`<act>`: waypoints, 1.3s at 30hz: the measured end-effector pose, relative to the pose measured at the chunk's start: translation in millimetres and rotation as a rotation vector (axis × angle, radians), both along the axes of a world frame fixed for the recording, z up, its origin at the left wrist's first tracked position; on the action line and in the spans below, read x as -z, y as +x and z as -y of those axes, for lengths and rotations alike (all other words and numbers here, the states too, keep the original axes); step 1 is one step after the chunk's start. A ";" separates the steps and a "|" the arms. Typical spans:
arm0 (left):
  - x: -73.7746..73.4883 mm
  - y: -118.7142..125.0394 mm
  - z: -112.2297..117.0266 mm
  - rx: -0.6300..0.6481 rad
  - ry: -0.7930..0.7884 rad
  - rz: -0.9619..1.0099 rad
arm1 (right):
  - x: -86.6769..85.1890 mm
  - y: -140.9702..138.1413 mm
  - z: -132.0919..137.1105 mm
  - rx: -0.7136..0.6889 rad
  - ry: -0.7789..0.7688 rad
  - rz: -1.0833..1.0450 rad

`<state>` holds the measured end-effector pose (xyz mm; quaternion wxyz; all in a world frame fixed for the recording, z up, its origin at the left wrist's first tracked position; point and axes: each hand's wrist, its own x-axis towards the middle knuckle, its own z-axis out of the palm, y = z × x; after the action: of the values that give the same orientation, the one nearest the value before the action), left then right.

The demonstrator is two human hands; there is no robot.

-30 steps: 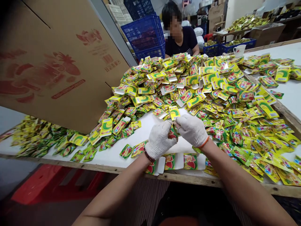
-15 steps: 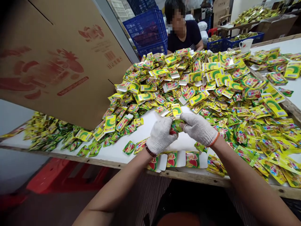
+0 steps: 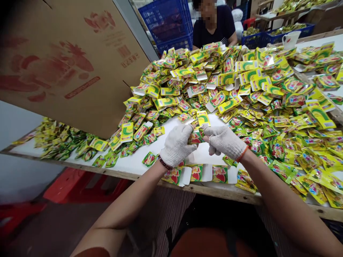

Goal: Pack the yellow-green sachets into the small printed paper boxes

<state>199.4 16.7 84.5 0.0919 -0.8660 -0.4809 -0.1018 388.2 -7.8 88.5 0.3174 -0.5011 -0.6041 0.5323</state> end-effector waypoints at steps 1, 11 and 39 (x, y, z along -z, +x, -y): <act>-1.2 -0.9 -0.6 0.032 -0.003 0.001 | -0.2 -1.4 1.6 -0.065 -0.042 -0.049; -15.7 -15.3 -1.6 0.062 -0.037 0.032 | 2.0 -11.5 7.2 -0.174 -0.098 -0.234; 44.9 -157.5 -130.9 -0.656 -0.375 -0.039 | 51.1 50.2 -55.2 0.119 0.293 1.323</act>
<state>42.0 147.6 39.6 -0.0313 -0.6694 -0.7412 0.0395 438.4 47.4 37.4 -0.0254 -0.7055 -0.7083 0.0080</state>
